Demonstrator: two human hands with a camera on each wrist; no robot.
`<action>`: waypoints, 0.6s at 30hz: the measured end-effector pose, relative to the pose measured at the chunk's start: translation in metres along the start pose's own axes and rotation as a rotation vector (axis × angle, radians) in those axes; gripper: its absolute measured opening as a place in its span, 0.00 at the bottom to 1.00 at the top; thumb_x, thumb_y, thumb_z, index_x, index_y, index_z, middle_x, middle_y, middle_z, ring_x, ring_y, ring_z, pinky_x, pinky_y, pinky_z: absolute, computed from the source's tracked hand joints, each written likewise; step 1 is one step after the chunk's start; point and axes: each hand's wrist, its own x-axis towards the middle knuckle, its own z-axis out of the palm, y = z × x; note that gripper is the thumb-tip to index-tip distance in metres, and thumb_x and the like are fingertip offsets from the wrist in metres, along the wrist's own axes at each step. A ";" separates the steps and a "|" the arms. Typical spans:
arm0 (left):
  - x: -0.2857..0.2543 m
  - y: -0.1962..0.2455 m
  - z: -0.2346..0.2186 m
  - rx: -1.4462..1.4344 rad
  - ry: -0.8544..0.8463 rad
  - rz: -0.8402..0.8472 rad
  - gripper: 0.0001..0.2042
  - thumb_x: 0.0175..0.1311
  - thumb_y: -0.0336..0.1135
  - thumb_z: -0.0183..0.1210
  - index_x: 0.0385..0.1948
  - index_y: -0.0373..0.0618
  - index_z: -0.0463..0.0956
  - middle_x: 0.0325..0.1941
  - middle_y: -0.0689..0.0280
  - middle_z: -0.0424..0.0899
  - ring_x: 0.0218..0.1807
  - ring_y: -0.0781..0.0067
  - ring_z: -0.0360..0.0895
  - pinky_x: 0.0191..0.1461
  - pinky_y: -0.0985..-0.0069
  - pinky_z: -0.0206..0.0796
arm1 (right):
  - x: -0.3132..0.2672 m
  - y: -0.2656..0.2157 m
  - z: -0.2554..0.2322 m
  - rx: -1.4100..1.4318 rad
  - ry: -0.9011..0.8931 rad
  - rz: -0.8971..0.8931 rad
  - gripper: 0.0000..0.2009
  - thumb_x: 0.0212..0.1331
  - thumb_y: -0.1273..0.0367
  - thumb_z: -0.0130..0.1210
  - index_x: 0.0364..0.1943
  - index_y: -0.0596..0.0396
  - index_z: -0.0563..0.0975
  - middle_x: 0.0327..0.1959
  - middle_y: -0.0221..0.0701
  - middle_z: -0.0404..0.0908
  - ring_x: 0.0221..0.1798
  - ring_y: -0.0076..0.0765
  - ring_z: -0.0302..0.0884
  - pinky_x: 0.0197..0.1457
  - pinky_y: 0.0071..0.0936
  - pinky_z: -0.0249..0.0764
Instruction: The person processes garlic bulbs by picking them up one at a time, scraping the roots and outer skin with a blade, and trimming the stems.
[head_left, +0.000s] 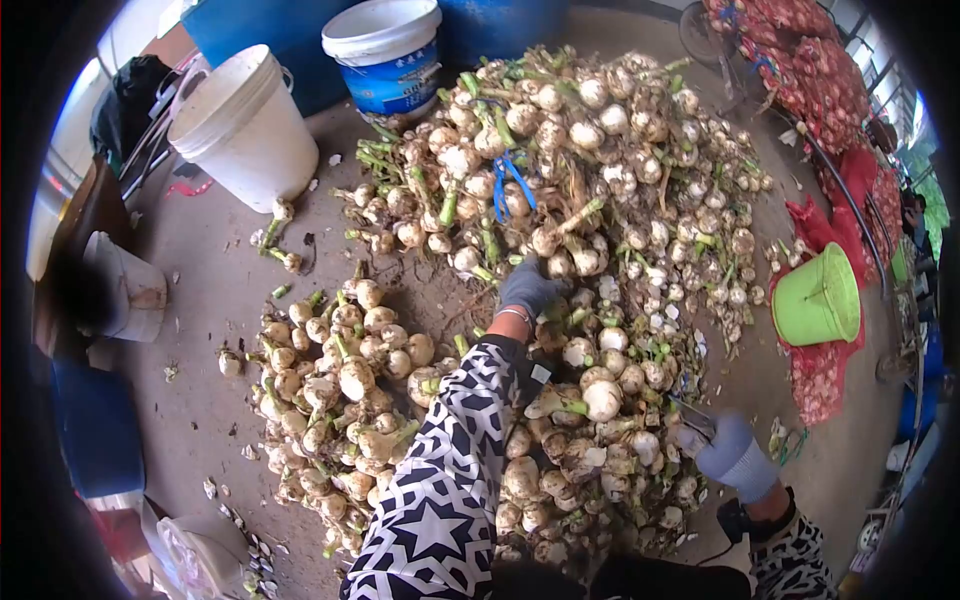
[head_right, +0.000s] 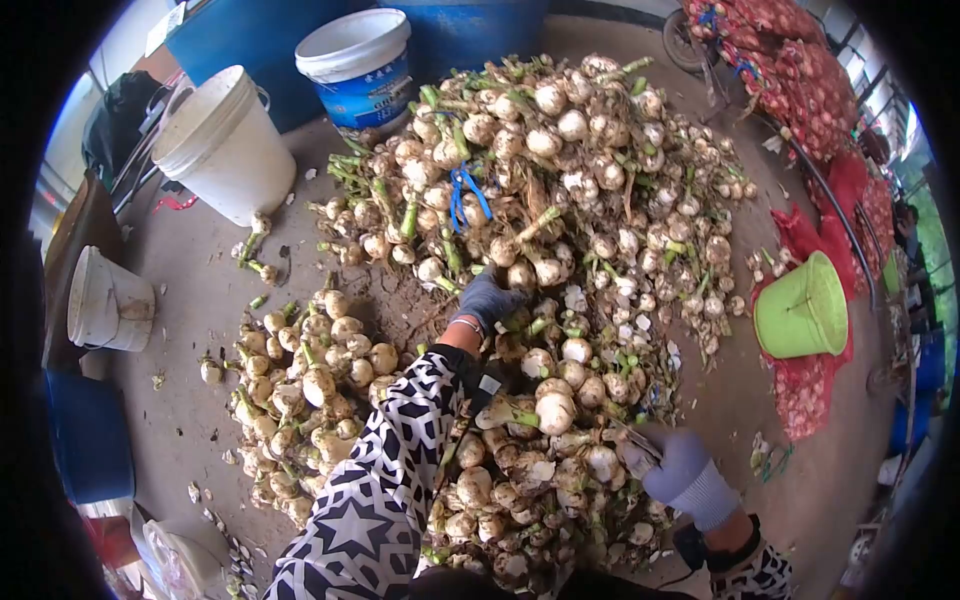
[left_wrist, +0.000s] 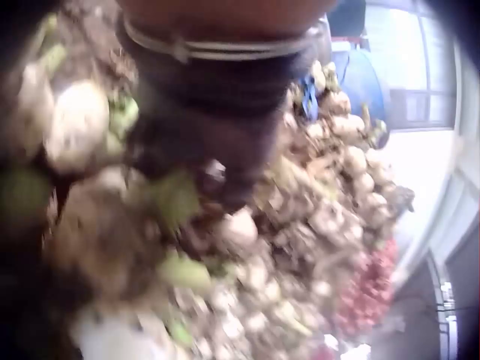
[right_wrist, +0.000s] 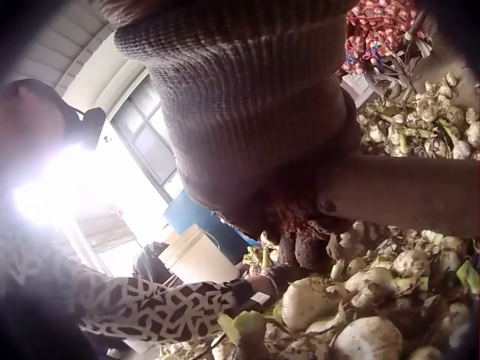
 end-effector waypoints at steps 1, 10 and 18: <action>-0.014 0.013 -0.009 0.223 -0.041 -0.026 0.39 0.46 0.57 0.68 0.63 0.54 0.65 0.60 0.53 0.75 0.61 0.54 0.73 0.62 0.61 0.64 | 0.003 0.000 0.004 0.004 -0.009 -0.046 0.17 0.60 0.60 0.57 0.45 0.58 0.79 0.29 0.44 0.82 0.31 0.38 0.81 0.36 0.33 0.74; -0.031 0.022 -0.025 0.398 0.144 0.120 0.31 0.46 0.65 0.61 0.47 0.51 0.80 0.61 0.56 0.73 0.66 0.55 0.65 0.68 0.56 0.51 | 0.017 -0.016 0.001 0.110 0.082 -0.082 0.17 0.61 0.59 0.57 0.46 0.57 0.80 0.27 0.43 0.82 0.31 0.32 0.80 0.37 0.32 0.73; -0.054 -0.062 -0.059 -0.923 -0.358 0.147 0.12 0.54 0.18 0.63 0.38 0.41 0.73 0.33 0.68 0.80 0.35 0.76 0.77 0.41 0.79 0.73 | 0.079 -0.040 0.025 -0.259 0.125 -0.101 0.18 0.64 0.53 0.49 0.46 0.50 0.79 0.30 0.44 0.82 0.36 0.49 0.82 0.40 0.38 0.75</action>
